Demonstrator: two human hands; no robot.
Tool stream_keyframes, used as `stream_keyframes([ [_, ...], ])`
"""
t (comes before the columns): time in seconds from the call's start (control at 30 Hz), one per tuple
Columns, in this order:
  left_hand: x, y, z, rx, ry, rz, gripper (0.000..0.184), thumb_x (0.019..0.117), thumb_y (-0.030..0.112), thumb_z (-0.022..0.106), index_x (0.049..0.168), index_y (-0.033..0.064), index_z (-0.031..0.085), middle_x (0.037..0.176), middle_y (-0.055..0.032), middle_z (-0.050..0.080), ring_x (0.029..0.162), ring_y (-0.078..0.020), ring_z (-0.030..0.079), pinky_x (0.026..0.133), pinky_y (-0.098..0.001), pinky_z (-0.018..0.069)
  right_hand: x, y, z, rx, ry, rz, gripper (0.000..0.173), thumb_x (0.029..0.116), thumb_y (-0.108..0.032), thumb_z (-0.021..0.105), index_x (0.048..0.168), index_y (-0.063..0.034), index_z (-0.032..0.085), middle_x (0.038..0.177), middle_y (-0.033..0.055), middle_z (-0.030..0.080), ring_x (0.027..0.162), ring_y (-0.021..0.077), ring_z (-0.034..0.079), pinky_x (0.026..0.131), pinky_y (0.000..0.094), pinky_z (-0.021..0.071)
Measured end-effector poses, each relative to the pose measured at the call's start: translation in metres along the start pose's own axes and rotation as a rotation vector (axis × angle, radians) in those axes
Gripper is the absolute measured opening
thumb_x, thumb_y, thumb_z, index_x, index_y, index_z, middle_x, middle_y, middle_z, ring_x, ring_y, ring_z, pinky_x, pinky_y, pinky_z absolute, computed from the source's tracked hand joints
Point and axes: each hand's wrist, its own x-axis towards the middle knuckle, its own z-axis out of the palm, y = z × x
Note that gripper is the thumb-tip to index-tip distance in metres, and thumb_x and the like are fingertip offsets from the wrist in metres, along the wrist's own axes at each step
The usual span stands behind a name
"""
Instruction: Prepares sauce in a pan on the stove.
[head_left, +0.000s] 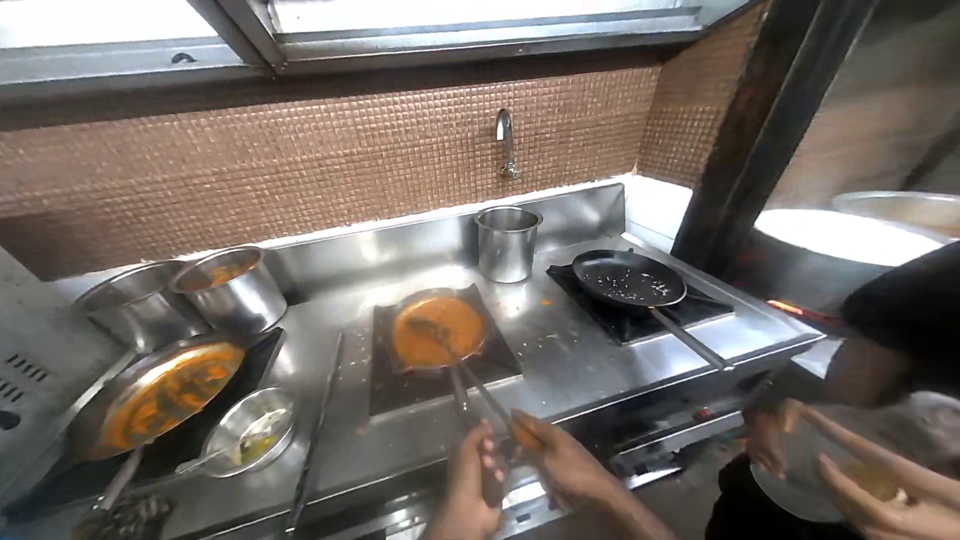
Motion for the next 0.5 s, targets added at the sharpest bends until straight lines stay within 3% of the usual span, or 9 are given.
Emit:
stream_keyframes([
  [0.07,-0.022,-0.011,0.005,0.032,0.036,-0.014,0.021,0.1091,0.02,0.043,0.093,0.0089,0.05,0.057,0.0031,0.044,0.036,-0.0045,0.039,0.034,-0.0179,0.0406,0.025,0.004,-0.002,-0.007,0.046,-0.003,0.066,0.1011,-0.03,0.059,0.161,-0.0262,0.033,0.114,0.0169,0.066,0.073,0.0266,0.066,0.066,0.0474,0.0564],
  [0.17,0.004,0.002,-0.007,0.053,0.021,0.008,0.017,0.1082,0.019,0.045,0.096,0.0088,0.051,0.058,0.0028,0.044,0.036,-0.0049,0.041,0.034,-0.0187,0.0421,0.004,-0.003,0.007,-0.344,0.152,0.031,0.066,0.1019,-0.029,0.056,0.163,-0.0246,0.031,0.129,0.0196,0.065,0.105,0.0368,0.068,0.091,0.057,0.0546],
  [0.2,0.021,0.008,-0.013,0.046,-0.003,0.014,0.016,0.1083,0.02,0.045,0.097,0.0096,0.051,0.058,0.0034,0.044,0.037,-0.0045,0.041,0.035,-0.0186,0.0423,-0.014,-0.007,0.01,-0.456,0.156,0.056,0.067,0.102,-0.029,0.055,0.164,-0.0254,0.028,0.135,0.0201,0.061,0.11,0.0396,0.067,0.094,0.0595,0.0535],
  [0.27,0.037,0.015,-0.014,0.002,-0.02,0.031,0.018,0.1087,0.022,0.045,0.096,0.0096,0.051,0.057,0.0038,0.043,0.037,-0.0041,0.04,0.034,-0.0181,0.041,-0.035,-0.012,0.014,-0.619,0.152,0.051,0.067,0.1017,-0.027,0.054,0.163,-0.0286,0.028,0.139,0.0199,0.06,0.107,0.0419,0.068,0.088,0.0617,0.0551],
  [0.37,0.004,0.003,0.002,0.014,0.006,-0.018,0.022,0.1089,0.022,0.044,0.09,0.011,0.048,0.057,0.0036,0.043,0.037,-0.004,0.04,0.034,-0.0176,0.0408,-0.014,-0.03,0.006,-0.76,0.145,0.023,0.067,0.1004,-0.023,0.052,0.162,-0.0359,0.029,0.135,0.0209,0.06,0.101,0.0428,0.069,0.082,0.0623,0.0559],
  [0.5,-0.008,-0.009,0.001,0.061,0.047,-0.002,0.019,0.1078,0.019,0.046,0.093,0.0085,0.051,0.059,0.002,0.045,0.037,-0.0054,0.04,0.035,-0.0194,0.0419,0.006,-0.032,0.002,-0.803,0.177,0.091,0.069,0.0991,-0.019,0.053,0.163,-0.0306,0.029,0.139,0.022,0.057,0.104,0.0438,0.068,0.084,0.0618,0.0559],
])
